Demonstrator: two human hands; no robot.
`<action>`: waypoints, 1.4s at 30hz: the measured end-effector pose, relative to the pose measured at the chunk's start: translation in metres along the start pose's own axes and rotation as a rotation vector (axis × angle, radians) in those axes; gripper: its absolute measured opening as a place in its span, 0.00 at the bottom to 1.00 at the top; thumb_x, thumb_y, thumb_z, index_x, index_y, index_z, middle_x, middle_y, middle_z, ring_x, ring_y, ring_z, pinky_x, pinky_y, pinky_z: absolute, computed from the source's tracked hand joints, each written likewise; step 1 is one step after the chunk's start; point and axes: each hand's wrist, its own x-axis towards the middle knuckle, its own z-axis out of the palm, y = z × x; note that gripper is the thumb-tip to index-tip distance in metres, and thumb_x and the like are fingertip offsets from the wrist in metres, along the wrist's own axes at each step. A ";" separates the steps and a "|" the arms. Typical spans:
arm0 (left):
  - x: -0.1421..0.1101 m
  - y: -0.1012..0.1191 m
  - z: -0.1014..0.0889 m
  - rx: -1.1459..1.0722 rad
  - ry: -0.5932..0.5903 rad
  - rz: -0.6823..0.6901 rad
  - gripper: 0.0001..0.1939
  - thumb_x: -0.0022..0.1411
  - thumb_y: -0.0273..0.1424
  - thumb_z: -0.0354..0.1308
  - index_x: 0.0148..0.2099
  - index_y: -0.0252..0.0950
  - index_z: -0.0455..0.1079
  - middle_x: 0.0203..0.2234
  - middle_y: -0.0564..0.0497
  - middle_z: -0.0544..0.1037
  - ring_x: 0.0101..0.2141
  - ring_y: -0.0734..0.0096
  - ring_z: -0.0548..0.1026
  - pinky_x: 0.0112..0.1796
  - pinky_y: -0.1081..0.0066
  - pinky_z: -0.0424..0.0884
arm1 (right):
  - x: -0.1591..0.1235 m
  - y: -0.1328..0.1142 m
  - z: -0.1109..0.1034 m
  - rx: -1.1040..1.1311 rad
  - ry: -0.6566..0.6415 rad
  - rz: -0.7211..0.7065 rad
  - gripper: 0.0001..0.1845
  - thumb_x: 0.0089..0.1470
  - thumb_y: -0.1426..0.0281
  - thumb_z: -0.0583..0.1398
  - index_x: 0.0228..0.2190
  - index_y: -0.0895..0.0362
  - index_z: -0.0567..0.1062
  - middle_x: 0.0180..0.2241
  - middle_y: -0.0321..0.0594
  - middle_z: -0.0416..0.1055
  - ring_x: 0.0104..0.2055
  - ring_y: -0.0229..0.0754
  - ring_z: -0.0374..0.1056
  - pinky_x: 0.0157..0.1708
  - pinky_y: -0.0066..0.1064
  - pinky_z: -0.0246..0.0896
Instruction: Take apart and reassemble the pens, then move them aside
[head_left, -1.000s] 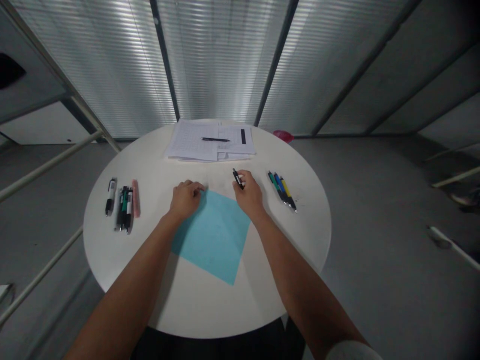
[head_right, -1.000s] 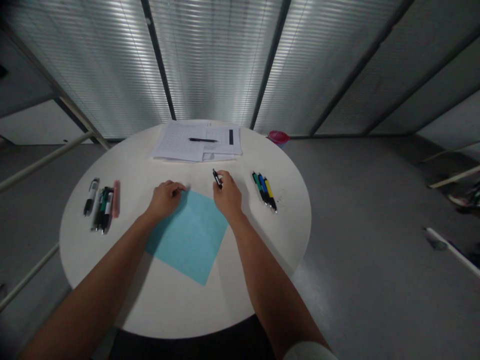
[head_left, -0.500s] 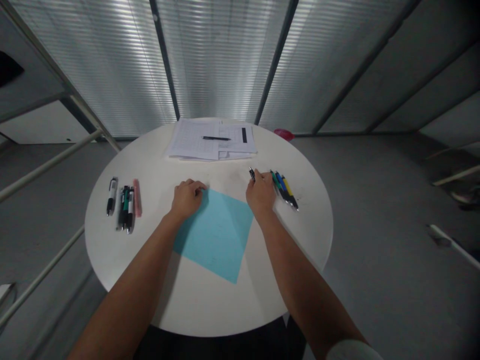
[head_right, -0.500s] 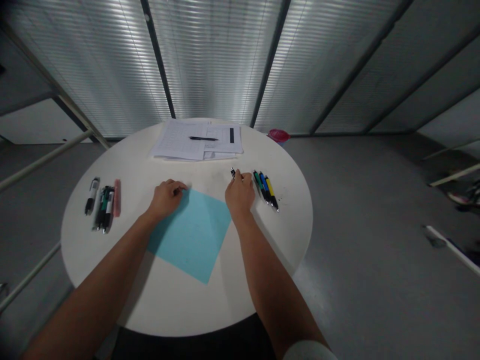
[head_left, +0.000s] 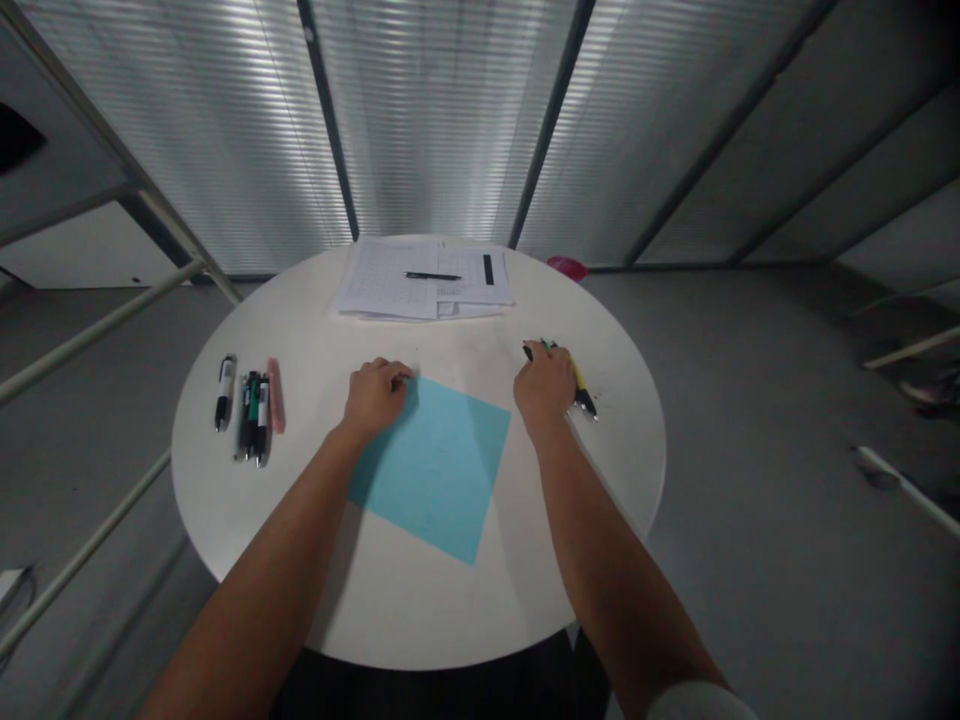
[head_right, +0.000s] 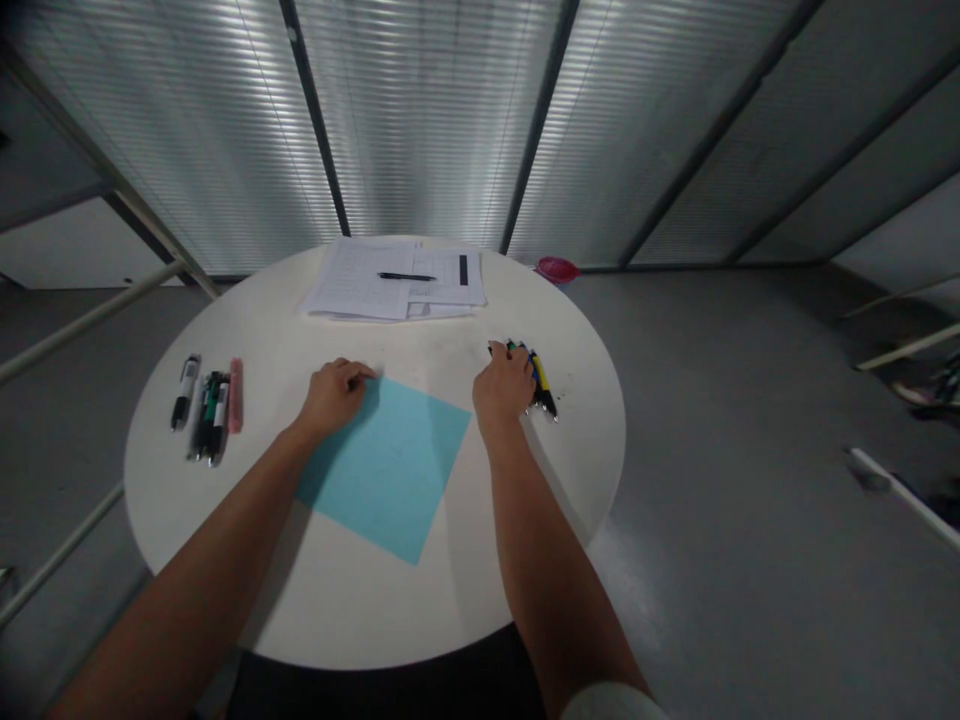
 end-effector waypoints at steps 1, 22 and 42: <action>0.000 0.000 0.000 -0.004 0.002 0.002 0.16 0.57 0.25 0.51 0.42 0.41 0.77 0.34 0.49 0.75 0.37 0.64 0.72 0.45 0.62 0.67 | 0.001 0.002 0.000 -0.007 -0.002 0.010 0.21 0.59 0.75 0.50 0.51 0.52 0.72 0.46 0.50 0.67 0.46 0.47 0.63 0.41 0.35 0.56; -0.001 0.003 -0.002 0.010 -0.015 -0.021 0.17 0.57 0.25 0.51 0.43 0.41 0.77 0.36 0.48 0.76 0.39 0.62 0.73 0.46 0.61 0.67 | 0.006 0.016 -0.003 0.037 0.048 0.068 0.21 0.57 0.75 0.48 0.46 0.57 0.76 0.44 0.57 0.68 0.47 0.55 0.61 0.43 0.45 0.55; -0.001 0.004 -0.004 -0.009 -0.014 -0.014 0.16 0.56 0.25 0.52 0.42 0.41 0.77 0.35 0.47 0.76 0.39 0.62 0.73 0.45 0.61 0.67 | 0.003 -0.009 0.000 0.188 0.040 -0.217 0.16 0.55 0.74 0.52 0.41 0.57 0.76 0.40 0.48 0.71 0.46 0.48 0.64 0.48 0.39 0.55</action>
